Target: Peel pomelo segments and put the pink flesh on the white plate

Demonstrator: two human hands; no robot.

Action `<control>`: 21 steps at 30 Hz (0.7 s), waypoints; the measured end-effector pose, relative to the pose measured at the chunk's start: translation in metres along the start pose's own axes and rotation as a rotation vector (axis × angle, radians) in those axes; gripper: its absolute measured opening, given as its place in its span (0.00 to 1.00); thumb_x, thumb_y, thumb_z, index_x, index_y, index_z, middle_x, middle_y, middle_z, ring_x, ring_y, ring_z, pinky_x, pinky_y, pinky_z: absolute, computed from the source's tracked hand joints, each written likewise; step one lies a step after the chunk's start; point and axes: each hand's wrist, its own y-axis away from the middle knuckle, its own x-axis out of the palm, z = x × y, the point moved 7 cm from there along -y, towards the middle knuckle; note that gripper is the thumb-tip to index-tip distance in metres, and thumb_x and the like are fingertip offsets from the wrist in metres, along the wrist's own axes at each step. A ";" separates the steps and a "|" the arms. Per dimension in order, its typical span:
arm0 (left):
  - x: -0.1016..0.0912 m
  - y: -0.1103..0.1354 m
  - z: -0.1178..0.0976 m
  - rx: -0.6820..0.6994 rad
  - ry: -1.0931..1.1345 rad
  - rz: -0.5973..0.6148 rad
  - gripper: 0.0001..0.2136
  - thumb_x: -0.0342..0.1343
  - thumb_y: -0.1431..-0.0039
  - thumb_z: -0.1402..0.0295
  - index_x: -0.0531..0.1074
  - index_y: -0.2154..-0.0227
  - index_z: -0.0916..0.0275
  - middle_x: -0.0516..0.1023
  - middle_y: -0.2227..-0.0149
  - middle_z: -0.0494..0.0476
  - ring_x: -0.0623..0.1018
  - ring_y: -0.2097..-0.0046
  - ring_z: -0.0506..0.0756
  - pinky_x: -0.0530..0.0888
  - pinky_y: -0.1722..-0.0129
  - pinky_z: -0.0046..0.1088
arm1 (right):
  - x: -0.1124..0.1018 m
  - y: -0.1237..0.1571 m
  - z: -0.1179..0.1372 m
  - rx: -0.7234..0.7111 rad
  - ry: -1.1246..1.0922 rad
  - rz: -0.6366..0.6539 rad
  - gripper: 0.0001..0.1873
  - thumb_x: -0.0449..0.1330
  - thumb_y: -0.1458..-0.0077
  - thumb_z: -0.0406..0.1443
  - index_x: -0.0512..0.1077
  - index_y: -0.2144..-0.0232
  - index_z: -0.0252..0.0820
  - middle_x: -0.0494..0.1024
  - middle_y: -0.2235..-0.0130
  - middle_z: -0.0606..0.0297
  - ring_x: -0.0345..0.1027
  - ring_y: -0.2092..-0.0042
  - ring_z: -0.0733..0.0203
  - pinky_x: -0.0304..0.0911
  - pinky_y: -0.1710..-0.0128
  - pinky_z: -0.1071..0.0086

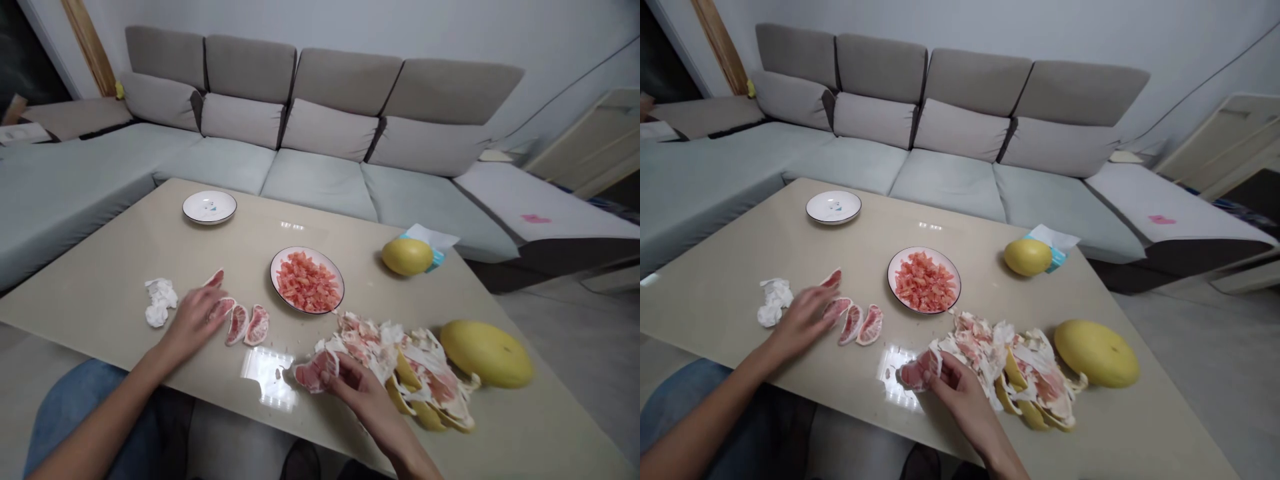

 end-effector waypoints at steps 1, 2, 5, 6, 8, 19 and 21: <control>0.012 0.005 -0.014 0.068 -0.021 0.133 0.19 0.56 0.42 0.62 0.69 0.48 0.54 0.73 0.47 0.60 0.69 0.44 0.62 0.64 0.46 0.42 | 0.001 0.000 0.000 -0.002 -0.003 0.005 0.19 0.64 0.50 0.50 0.73 0.67 0.40 0.76 0.65 0.61 0.69 0.61 0.52 0.63 0.59 0.64; 0.022 0.009 -0.024 0.098 -0.062 0.223 0.22 0.58 0.44 0.62 0.67 0.46 0.53 0.71 0.44 0.60 0.67 0.43 0.64 0.63 0.46 0.43 | 0.001 0.000 0.000 -0.004 -0.004 0.008 0.19 0.64 0.50 0.49 0.72 0.67 0.40 0.76 0.65 0.61 0.69 0.60 0.52 0.63 0.59 0.64; 0.038 0.013 -0.041 0.095 -0.199 0.307 0.25 0.56 0.44 0.68 0.63 0.43 0.54 0.69 0.42 0.62 0.63 0.39 0.66 0.63 0.48 0.48 | 0.005 0.000 0.002 -0.006 -0.018 0.025 0.18 0.63 0.49 0.49 0.72 0.67 0.40 0.76 0.65 0.61 0.69 0.60 0.51 0.63 0.57 0.63; 0.041 0.013 -0.043 0.096 -0.227 0.310 0.23 0.54 0.43 0.70 0.64 0.43 0.54 0.70 0.42 0.62 0.64 0.39 0.66 0.63 0.48 0.48 | 0.006 0.000 0.003 -0.007 -0.030 0.035 0.18 0.63 0.48 0.48 0.72 0.66 0.40 0.76 0.65 0.61 0.69 0.60 0.51 0.63 0.58 0.63; 0.044 0.013 -0.043 0.124 -0.247 0.301 0.21 0.50 0.41 0.74 0.65 0.44 0.56 0.71 0.42 0.62 0.65 0.40 0.65 0.64 0.47 0.48 | 0.010 0.001 0.005 -0.014 -0.050 0.057 0.17 0.62 0.48 0.48 0.71 0.66 0.40 0.75 0.65 0.61 0.69 0.60 0.52 0.62 0.58 0.64; 0.036 0.014 -0.047 0.236 -0.322 0.047 0.16 0.51 0.38 0.69 0.69 0.47 0.60 0.72 0.43 0.64 0.70 0.44 0.64 0.64 0.44 0.46 | 0.016 0.002 0.014 -0.034 0.008 0.056 0.14 0.61 0.47 0.45 0.69 0.71 0.40 0.71 0.70 0.67 0.65 0.65 0.59 0.58 0.64 0.71; 0.047 0.016 -0.060 0.200 -0.336 0.066 0.19 0.55 0.40 0.63 0.69 0.46 0.59 0.74 0.46 0.64 0.71 0.44 0.65 0.63 0.45 0.46 | 0.018 0.001 0.015 -0.036 -0.005 0.060 0.13 0.61 0.47 0.45 0.69 0.71 0.40 0.72 0.70 0.66 0.66 0.65 0.59 0.59 0.64 0.70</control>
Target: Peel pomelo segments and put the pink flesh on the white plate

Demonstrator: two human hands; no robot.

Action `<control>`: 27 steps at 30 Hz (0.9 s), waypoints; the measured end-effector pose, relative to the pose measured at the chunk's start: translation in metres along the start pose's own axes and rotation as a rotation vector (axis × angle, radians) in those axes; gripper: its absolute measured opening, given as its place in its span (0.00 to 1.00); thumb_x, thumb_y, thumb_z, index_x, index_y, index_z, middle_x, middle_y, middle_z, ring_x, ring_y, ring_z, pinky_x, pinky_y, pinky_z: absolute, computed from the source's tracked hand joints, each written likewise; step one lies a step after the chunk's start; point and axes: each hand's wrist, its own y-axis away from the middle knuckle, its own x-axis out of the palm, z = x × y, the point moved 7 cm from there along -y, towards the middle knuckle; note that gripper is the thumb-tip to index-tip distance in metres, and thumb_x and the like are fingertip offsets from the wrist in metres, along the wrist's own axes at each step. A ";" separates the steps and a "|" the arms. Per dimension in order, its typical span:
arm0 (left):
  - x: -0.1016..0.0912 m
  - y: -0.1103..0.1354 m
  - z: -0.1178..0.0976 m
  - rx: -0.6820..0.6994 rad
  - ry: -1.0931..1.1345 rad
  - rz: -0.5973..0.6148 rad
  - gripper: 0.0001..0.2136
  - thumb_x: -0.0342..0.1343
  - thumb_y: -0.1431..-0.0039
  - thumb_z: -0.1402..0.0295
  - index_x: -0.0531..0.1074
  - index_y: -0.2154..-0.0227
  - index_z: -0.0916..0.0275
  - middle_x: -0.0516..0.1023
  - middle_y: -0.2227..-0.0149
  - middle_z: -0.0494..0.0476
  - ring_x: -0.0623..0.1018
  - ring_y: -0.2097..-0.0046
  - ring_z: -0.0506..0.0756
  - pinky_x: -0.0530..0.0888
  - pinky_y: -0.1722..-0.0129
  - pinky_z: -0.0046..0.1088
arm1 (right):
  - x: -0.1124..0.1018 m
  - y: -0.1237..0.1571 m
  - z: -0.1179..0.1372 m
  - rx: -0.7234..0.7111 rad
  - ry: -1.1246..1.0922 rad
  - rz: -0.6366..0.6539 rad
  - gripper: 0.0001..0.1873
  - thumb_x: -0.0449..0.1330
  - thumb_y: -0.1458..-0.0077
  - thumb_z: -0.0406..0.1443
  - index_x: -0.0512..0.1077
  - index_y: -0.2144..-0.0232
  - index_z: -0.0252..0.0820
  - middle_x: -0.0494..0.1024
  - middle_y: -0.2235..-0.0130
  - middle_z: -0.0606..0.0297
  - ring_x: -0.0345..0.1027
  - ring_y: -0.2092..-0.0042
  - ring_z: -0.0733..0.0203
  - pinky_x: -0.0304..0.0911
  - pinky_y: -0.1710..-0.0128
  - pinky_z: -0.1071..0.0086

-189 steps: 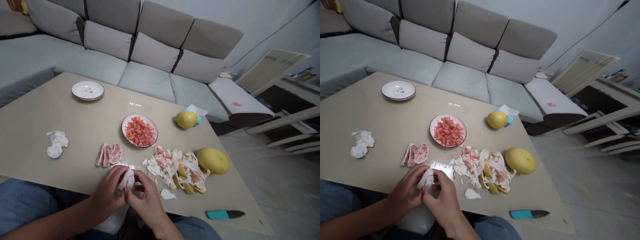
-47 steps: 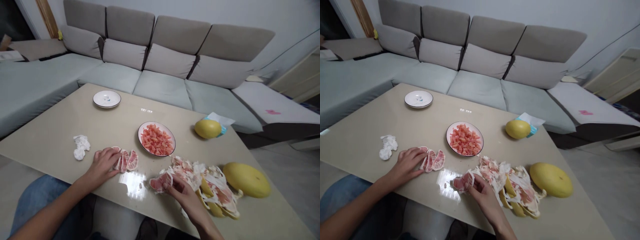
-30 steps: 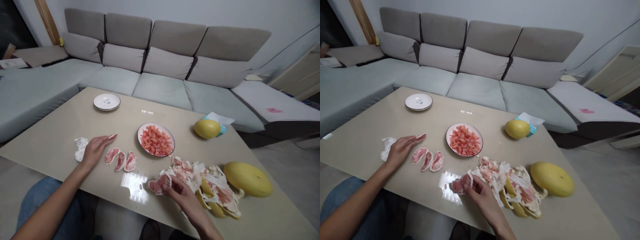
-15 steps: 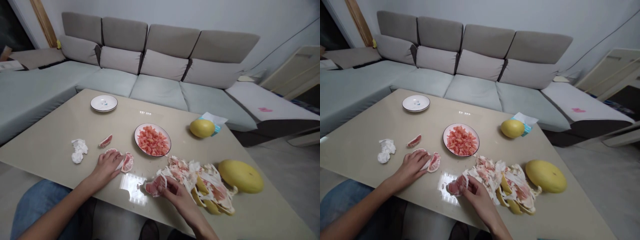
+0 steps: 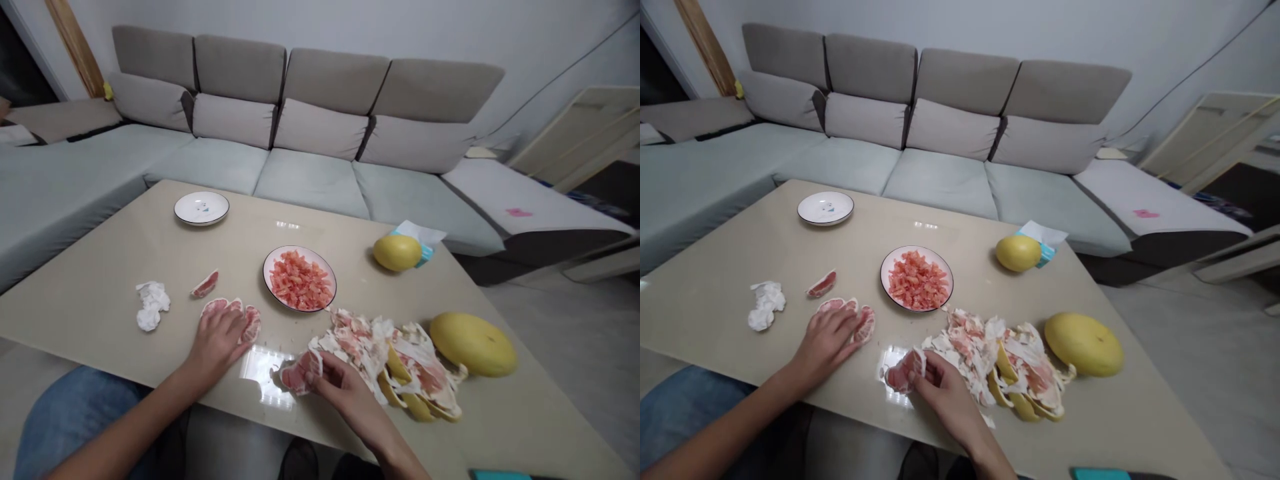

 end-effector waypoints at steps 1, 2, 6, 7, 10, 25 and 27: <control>0.004 -0.001 -0.007 -0.019 -0.001 0.016 0.22 0.57 0.42 0.62 0.67 0.44 0.59 0.75 0.47 0.64 0.71 0.45 0.65 0.64 0.46 0.46 | 0.001 0.000 0.001 -0.003 -0.008 0.008 0.13 0.61 0.47 0.45 0.69 0.71 0.40 0.72 0.70 0.66 0.66 0.65 0.59 0.59 0.64 0.70; 0.008 -0.002 -0.014 -0.040 -0.011 0.032 0.24 0.57 0.42 0.61 0.66 0.44 0.60 0.75 0.47 0.65 0.71 0.44 0.66 0.64 0.47 0.46 | 0.003 0.000 0.001 -0.009 -0.012 0.016 0.13 0.61 0.47 0.45 0.69 0.71 0.41 0.73 0.70 0.66 0.67 0.65 0.58 0.60 0.64 0.70; 0.015 -0.008 -0.027 -0.087 -0.063 0.002 0.20 0.55 0.41 0.70 0.68 0.46 0.64 0.77 0.50 0.66 0.70 0.44 0.68 0.64 0.51 0.45 | 0.005 0.004 0.004 -0.035 0.032 0.009 0.14 0.61 0.47 0.45 0.69 0.72 0.40 0.73 0.70 0.65 0.67 0.65 0.58 0.60 0.65 0.70; 0.014 -0.008 -0.028 -0.064 -0.058 -0.019 0.19 0.54 0.41 0.72 0.68 0.46 0.63 0.78 0.50 0.64 0.72 0.46 0.66 0.64 0.52 0.44 | 0.005 0.006 0.004 -0.039 0.037 0.006 0.14 0.60 0.47 0.46 0.69 0.72 0.40 0.74 0.70 0.65 0.68 0.65 0.58 0.61 0.65 0.70; 0.004 -0.007 -0.028 0.023 -0.031 -0.074 0.20 0.51 0.39 0.75 0.67 0.44 0.61 0.80 0.52 0.61 0.76 0.52 0.60 0.65 0.53 0.38 | 0.003 0.010 0.006 -0.059 0.043 -0.011 0.14 0.60 0.47 0.45 0.70 0.71 0.40 0.76 0.69 0.64 0.69 0.65 0.57 0.62 0.64 0.69; 0.008 0.029 -0.047 -0.101 0.963 0.158 0.22 0.54 0.39 0.65 0.64 0.42 0.55 0.68 0.42 0.66 0.70 0.45 0.62 0.66 0.45 0.44 | 0.004 0.021 0.013 -0.272 0.003 -0.295 0.13 0.60 0.45 0.42 0.75 0.60 0.43 0.79 0.61 0.59 0.72 0.58 0.53 0.66 0.58 0.65; 0.022 0.033 -0.073 -0.221 1.488 0.409 0.25 0.55 0.40 0.59 0.62 0.41 0.55 0.69 0.44 0.67 0.75 0.51 0.62 0.73 0.54 0.41 | 0.012 0.025 0.011 -0.379 0.020 -0.345 0.13 0.60 0.44 0.41 0.76 0.57 0.46 0.77 0.54 0.57 0.70 0.51 0.51 0.65 0.51 0.62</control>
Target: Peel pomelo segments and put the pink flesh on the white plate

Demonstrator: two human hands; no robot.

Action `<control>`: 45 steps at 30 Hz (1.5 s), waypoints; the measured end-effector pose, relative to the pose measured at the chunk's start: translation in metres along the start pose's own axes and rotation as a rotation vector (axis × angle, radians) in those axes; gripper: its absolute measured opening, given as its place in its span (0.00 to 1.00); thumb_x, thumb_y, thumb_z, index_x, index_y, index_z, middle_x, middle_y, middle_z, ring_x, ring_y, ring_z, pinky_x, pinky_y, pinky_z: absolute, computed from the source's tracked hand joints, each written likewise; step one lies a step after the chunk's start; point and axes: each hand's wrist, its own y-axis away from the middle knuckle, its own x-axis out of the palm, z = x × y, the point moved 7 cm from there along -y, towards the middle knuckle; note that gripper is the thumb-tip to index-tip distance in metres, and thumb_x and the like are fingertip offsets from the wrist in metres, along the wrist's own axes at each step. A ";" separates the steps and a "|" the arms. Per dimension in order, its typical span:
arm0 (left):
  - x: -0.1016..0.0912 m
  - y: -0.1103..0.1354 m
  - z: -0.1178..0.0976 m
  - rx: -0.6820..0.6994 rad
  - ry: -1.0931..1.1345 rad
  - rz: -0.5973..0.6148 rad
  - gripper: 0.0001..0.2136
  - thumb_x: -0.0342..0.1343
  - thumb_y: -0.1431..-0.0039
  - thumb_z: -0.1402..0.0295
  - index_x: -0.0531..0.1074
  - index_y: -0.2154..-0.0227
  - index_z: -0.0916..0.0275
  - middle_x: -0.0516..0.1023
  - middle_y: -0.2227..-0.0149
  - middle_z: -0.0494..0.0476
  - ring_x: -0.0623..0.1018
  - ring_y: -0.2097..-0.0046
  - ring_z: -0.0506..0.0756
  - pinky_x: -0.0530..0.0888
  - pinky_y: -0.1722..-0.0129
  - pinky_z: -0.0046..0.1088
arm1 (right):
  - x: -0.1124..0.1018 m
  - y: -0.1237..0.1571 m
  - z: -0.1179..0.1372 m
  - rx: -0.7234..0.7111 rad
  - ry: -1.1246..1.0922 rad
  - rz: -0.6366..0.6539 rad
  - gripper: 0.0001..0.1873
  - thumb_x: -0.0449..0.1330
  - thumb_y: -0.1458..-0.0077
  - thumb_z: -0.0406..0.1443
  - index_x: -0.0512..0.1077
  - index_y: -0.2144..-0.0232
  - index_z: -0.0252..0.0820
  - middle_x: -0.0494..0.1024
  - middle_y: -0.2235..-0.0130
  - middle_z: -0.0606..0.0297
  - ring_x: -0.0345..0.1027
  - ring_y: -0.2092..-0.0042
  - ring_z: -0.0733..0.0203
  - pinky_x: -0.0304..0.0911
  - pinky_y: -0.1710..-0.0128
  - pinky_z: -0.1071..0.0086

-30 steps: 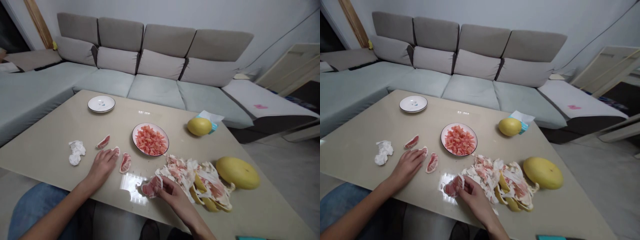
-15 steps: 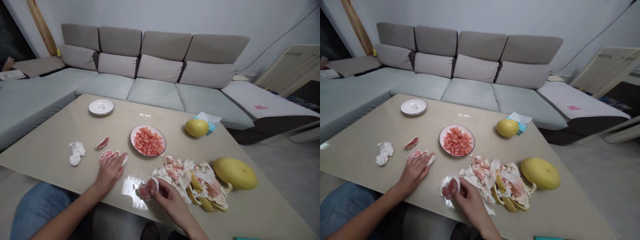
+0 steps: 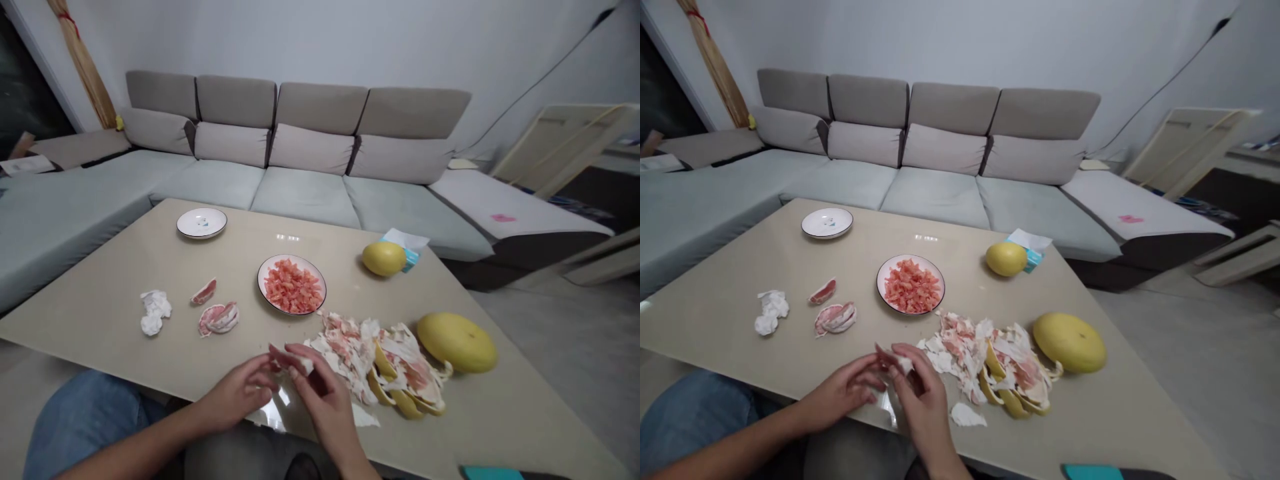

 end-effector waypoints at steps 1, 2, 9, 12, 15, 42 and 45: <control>0.013 -0.002 0.001 -0.058 0.211 0.092 0.25 0.55 0.41 0.56 0.63 0.43 0.58 0.71 0.46 0.68 0.76 0.52 0.63 0.74 0.56 0.41 | 0.005 0.003 0.001 -0.069 0.016 0.001 0.12 0.60 0.44 0.40 0.76 0.58 0.48 0.76 0.51 0.58 0.68 0.48 0.50 0.64 0.48 0.60; 0.018 -0.004 -0.001 -0.081 0.363 0.086 0.23 0.55 0.41 0.56 0.65 0.45 0.60 0.72 0.49 0.67 0.76 0.51 0.62 0.74 0.55 0.41 | 0.011 0.006 0.002 -0.124 0.039 0.011 0.12 0.59 0.44 0.39 0.77 0.57 0.50 0.74 0.50 0.58 0.66 0.46 0.50 0.62 0.46 0.59; -0.018 -0.014 -0.012 -0.006 0.521 -0.222 0.11 0.64 0.47 0.64 0.69 0.65 0.61 0.75 0.62 0.55 0.78 0.59 0.57 0.75 0.59 0.34 | 0.014 0.001 0.004 -0.148 0.182 -0.044 0.14 0.62 0.46 0.35 0.75 0.56 0.47 0.76 0.58 0.60 0.71 0.56 0.56 0.68 0.56 0.65; -0.030 -0.014 -0.010 -0.003 0.445 -0.243 0.12 0.65 0.48 0.64 0.69 0.66 0.62 0.74 0.62 0.55 0.78 0.59 0.58 0.76 0.60 0.36 | 0.012 -0.006 0.007 -0.100 0.195 -0.008 0.06 0.60 0.44 0.35 0.75 0.63 0.44 0.76 0.68 0.63 0.71 0.67 0.60 0.67 0.66 0.70; -0.030 -0.014 -0.007 -0.045 0.407 -0.241 0.13 0.65 0.49 0.64 0.67 0.67 0.62 0.75 0.64 0.54 0.78 0.62 0.55 0.75 0.61 0.33 | 0.012 -0.009 0.007 -0.045 0.262 0.005 0.05 0.60 0.44 0.35 0.76 0.67 0.42 0.77 0.70 0.62 0.70 0.69 0.60 0.65 0.68 0.69; -0.014 -0.010 0.004 -0.163 0.263 -0.318 0.15 0.67 0.53 0.68 0.65 0.70 0.62 0.74 0.70 0.50 0.74 0.66 0.51 0.70 0.64 0.27 | 0.012 -0.003 -0.009 0.220 0.245 0.173 0.09 0.59 0.48 0.37 0.79 0.71 0.40 0.78 0.76 0.64 0.69 0.75 0.63 0.63 0.75 0.73; -0.012 -0.009 0.007 -0.169 0.239 -0.315 0.14 0.67 0.52 0.68 0.65 0.69 0.62 0.74 0.69 0.50 0.73 0.67 0.51 0.70 0.65 0.26 | 0.012 -0.002 -0.008 0.232 0.232 0.181 0.09 0.58 0.48 0.36 0.77 0.74 0.40 0.76 0.78 0.66 0.67 0.76 0.64 0.61 0.76 0.74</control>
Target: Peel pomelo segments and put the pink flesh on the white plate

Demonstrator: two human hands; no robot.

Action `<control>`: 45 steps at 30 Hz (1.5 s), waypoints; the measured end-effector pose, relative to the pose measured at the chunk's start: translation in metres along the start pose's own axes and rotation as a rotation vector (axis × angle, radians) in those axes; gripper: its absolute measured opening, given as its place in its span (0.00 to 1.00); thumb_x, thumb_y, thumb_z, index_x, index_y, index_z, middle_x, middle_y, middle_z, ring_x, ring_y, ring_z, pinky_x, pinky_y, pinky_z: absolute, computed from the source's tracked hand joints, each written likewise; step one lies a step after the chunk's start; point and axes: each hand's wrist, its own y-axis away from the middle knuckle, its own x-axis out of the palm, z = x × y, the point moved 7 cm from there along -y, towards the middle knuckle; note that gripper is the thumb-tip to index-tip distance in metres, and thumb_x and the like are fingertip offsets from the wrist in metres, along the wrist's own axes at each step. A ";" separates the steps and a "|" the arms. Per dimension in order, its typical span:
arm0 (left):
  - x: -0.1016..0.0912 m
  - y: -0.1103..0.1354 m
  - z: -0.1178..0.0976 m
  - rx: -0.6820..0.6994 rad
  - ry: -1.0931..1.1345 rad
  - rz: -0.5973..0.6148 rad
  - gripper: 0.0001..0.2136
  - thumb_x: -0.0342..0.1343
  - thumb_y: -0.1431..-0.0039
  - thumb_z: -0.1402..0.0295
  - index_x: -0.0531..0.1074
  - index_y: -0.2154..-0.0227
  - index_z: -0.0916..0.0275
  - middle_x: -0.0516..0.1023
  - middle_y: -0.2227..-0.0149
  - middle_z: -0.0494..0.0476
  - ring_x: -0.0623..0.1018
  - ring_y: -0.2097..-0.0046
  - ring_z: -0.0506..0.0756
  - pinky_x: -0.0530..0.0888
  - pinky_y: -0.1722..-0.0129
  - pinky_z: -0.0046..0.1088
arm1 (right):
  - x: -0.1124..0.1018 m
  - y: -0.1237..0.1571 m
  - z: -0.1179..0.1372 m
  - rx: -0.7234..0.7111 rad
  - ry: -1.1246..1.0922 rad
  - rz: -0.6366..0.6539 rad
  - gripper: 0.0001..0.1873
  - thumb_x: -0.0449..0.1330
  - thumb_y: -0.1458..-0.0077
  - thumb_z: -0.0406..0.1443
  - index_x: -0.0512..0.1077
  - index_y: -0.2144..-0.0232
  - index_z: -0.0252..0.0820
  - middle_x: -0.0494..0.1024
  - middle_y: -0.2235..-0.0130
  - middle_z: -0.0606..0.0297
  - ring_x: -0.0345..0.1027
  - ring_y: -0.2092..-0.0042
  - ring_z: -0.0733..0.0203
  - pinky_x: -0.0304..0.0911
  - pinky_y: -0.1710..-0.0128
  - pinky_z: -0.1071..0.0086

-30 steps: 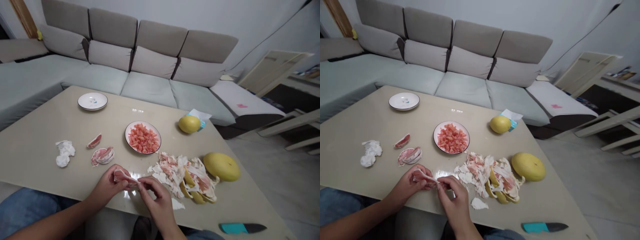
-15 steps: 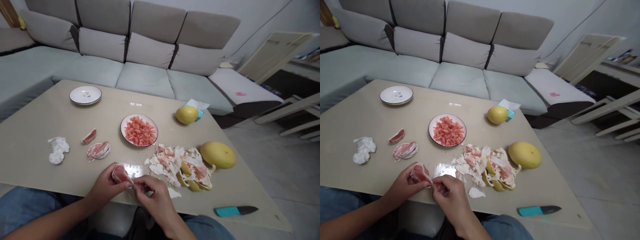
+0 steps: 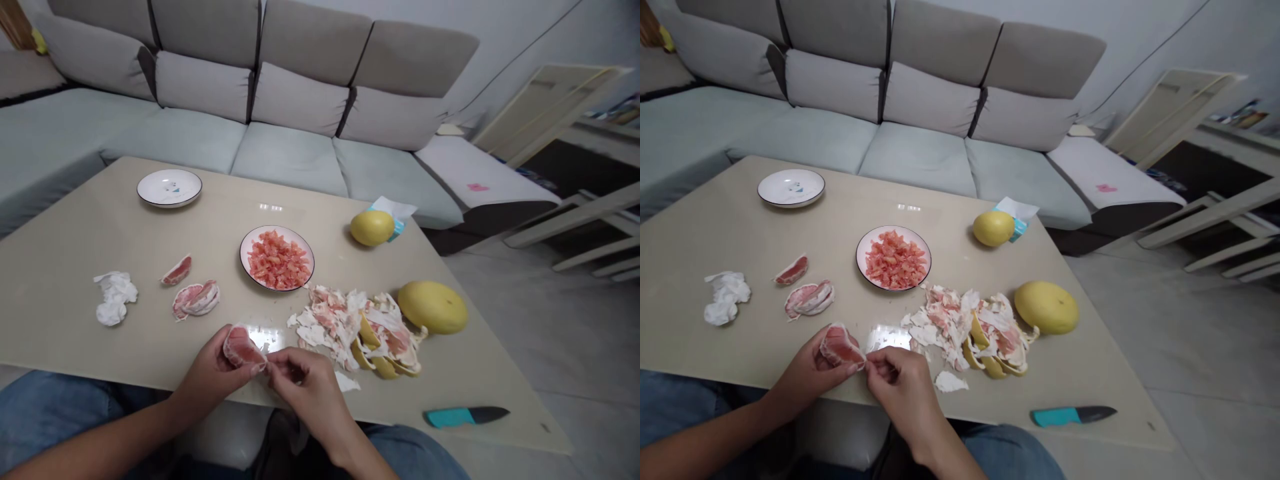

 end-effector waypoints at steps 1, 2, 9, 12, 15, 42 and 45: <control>0.000 0.000 0.001 -0.002 0.005 0.000 0.14 0.67 0.52 0.67 0.65 0.69 0.62 0.74 0.69 0.49 0.73 0.66 0.51 0.70 0.65 0.26 | 0.000 0.000 0.000 0.000 0.000 -0.004 0.08 0.58 0.49 0.36 0.77 0.75 0.40 0.75 0.78 0.66 0.66 0.77 0.65 0.60 0.77 0.74; 0.001 0.000 0.002 -0.005 0.017 0.004 0.15 0.67 0.53 0.67 0.65 0.68 0.62 0.74 0.69 0.49 0.73 0.66 0.51 0.70 0.64 0.26 | 0.000 0.001 0.001 0.001 0.005 -0.013 0.08 0.58 0.50 0.35 0.76 0.76 0.40 0.74 0.79 0.67 0.65 0.77 0.65 0.59 0.77 0.74; 0.012 -0.002 -0.001 -0.054 0.080 0.143 0.18 0.69 0.57 0.63 0.65 0.71 0.63 0.71 0.74 0.48 0.68 0.72 0.48 0.65 0.72 0.22 | 0.001 0.004 -0.002 0.041 0.037 -0.047 0.04 0.56 0.61 0.29 0.68 0.83 0.40 0.66 0.82 0.72 0.56 0.79 0.69 0.51 0.80 0.76; 0.019 0.000 -0.001 -0.159 0.161 0.299 0.16 0.69 0.56 0.62 0.68 0.71 0.63 0.70 0.75 0.48 0.63 0.76 0.46 0.59 0.79 0.21 | 0.004 0.007 -0.001 0.068 -0.030 0.008 0.04 0.56 0.64 0.29 0.66 0.83 0.41 0.64 0.82 0.73 0.54 0.80 0.70 0.49 0.80 0.76; 0.025 0.007 0.005 -0.292 0.256 0.412 0.15 0.68 0.55 0.62 0.69 0.69 0.63 0.69 0.75 0.49 0.62 0.77 0.46 0.57 0.80 0.21 | 0.010 0.011 -0.004 0.151 -0.175 0.108 0.03 0.56 0.64 0.29 0.67 0.82 0.41 0.64 0.84 0.75 0.54 0.81 0.71 0.49 0.82 0.77; 0.020 0.011 -0.010 -0.147 0.084 0.367 0.18 0.62 0.45 0.59 0.63 0.57 0.61 0.74 0.66 0.55 0.74 0.65 0.53 0.72 0.63 0.33 | -0.076 -0.021 -0.028 0.010 0.896 -0.178 0.13 0.50 0.43 0.30 0.75 0.65 0.42 0.80 0.64 0.59 0.73 0.63 0.53 0.59 0.68 0.68; 0.017 0.010 -0.008 -0.127 0.033 0.343 0.16 0.56 0.41 0.58 0.65 0.56 0.62 0.74 0.65 0.56 0.73 0.65 0.53 0.71 0.63 0.32 | -0.079 -0.022 -0.026 -0.076 0.901 -0.238 0.13 0.52 0.43 0.29 0.76 0.64 0.41 0.80 0.61 0.56 0.73 0.59 0.50 0.62 0.62 0.64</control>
